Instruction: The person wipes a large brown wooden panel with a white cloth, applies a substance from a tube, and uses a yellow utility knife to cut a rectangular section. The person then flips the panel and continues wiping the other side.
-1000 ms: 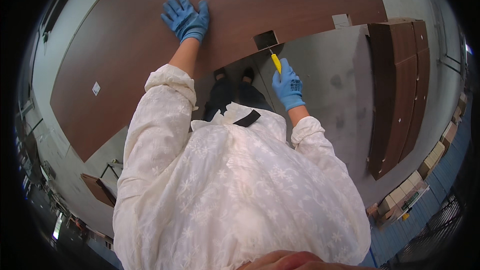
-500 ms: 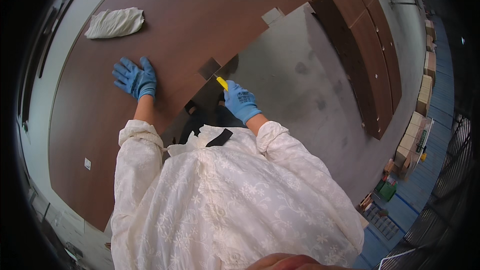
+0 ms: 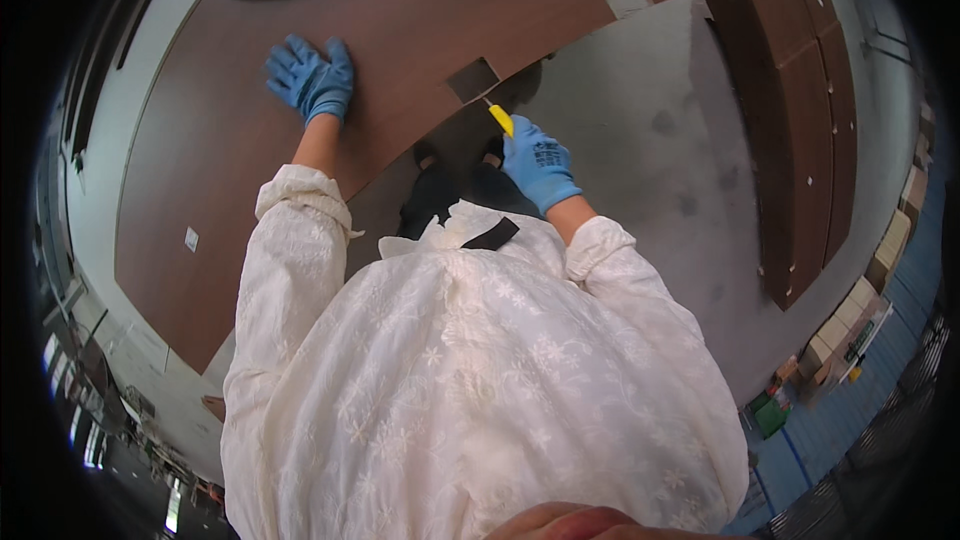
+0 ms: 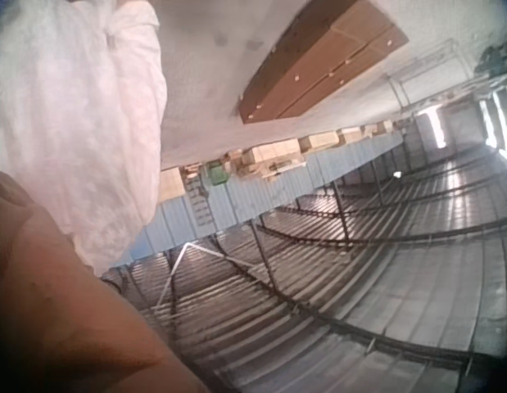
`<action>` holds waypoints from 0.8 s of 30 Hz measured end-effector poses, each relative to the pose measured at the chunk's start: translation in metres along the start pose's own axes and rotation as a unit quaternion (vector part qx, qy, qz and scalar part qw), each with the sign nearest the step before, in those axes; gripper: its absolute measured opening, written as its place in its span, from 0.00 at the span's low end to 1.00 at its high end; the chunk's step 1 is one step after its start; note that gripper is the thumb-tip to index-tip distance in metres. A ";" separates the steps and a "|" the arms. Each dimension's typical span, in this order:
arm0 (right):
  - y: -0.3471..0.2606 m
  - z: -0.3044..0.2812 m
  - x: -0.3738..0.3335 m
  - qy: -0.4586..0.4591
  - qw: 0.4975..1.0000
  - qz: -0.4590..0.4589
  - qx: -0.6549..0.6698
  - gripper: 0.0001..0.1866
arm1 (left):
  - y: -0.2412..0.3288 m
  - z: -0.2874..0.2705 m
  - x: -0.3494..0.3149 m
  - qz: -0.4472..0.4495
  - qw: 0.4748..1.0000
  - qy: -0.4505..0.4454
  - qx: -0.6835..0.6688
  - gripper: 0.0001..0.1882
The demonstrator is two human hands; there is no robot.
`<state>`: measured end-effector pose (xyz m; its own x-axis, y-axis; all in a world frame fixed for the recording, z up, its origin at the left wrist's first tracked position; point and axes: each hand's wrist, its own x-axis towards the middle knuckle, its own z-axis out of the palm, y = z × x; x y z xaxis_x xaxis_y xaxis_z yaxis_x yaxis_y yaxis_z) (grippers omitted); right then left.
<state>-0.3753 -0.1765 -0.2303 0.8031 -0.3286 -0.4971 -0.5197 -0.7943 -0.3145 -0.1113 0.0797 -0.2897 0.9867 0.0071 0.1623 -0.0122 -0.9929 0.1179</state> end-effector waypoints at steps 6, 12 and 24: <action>-0.003 -0.001 0.007 0.018 0.999 -0.028 0.023 0.14 | -0.002 0.001 0.000 0.018 0.999 0.014 -0.024 0.48; 0.000 -0.004 0.006 -0.016 1.000 -0.025 0.006 0.15 | -0.007 0.001 0.008 0.007 1.000 -0.023 -0.021 0.50; 0.000 -0.012 0.016 -0.111 0.993 0.006 -0.044 0.17 | -0.013 -0.001 0.017 -0.001 0.992 -0.123 0.002 0.54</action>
<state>-0.3588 -0.1876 -0.2287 0.7083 -0.2252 -0.6690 -0.4929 -0.8362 -0.2404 -0.0943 0.0931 -0.2875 0.9964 -0.0189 -0.0829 -0.0093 -0.9934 0.1145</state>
